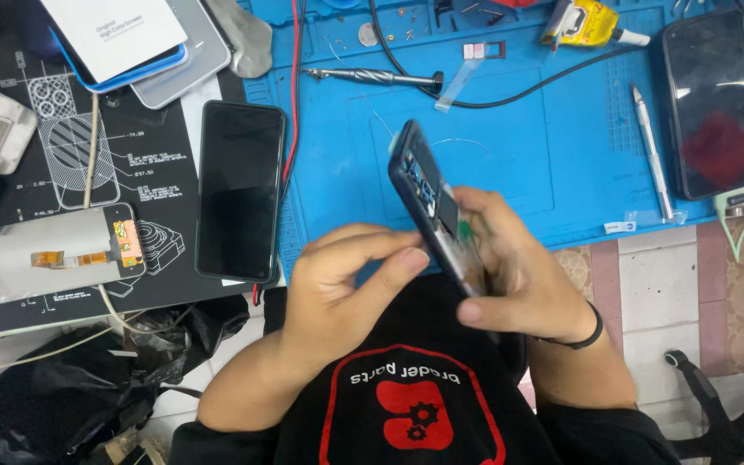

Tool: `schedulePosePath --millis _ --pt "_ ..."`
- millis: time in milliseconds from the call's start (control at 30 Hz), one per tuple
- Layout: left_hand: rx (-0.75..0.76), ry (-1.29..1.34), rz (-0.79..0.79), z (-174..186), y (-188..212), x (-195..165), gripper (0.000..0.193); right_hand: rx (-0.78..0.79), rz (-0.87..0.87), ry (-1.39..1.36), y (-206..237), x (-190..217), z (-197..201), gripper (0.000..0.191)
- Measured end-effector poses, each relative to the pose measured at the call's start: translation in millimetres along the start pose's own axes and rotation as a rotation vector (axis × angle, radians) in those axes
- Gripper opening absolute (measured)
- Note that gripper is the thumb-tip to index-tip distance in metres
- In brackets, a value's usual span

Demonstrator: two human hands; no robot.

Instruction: The person peels the protective film from a replacement phone screen and works on a disassembled smartphone at a repair mat, separating the frame, handling the battery and internal components, and using a screwdriver on the phone body.

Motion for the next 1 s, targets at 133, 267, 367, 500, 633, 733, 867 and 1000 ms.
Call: schedulePosePath --millis 133,267,367,500,633,733,867,1000 --pt "-0.260 -0.607 -0.310 36.1 -15.1 -37.3 0.034 0.085 -0.247 -0.292 4.0 -9.2 8.2 0.114" --pt "-0.051 -0.671 -0.478 54.2 -29.3 -61.1 0.043 0.174 -0.301 -0.265 0.7 -12.5 13.1 0.114" --pt "0.058 -0.670 -0.505 59.4 -33.3 -67.3 0.044 0.265 -0.366 -0.247 -3.3 -13.6 15.3 0.114" --pt "0.115 -0.606 -0.520 63.4 -32.6 -64.7 0.042 0.326 -0.419 -0.259 -2.6 -14.5 14.3 0.114" --pt "0.129 -0.552 -0.517 65.2 -30.0 -58.9 0.037 0.350 -0.479 -0.294 -1.8 -15.3 11.6 0.117" --pt "0.124 -0.525 -0.513 65.5 -29.1 -57.7 0.034 0.345 -0.494 -0.304 -2.1 -16.0 10.4 0.117" --pt "0.124 -0.523 -0.524 66.1 -29.6 -59.3 0.032 0.362 -0.490 -0.297 -2.0 -19.4 10.5 0.117" --pt "0.079 -0.516 -0.515 62.2 -30.3 -58.5 0.036 0.391 -0.490 -0.352 -2.7 -26.7 12.8 0.122"
Point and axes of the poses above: each hand's wrist, its own y-axis away from the middle knuckle, its own z-axis out of the back of the hand, x = y × z, the point moved 3 cm from there along -y, towards the middle knuckle, and after that the axes turned 14 degrees about -y, right-handed, at the moved point
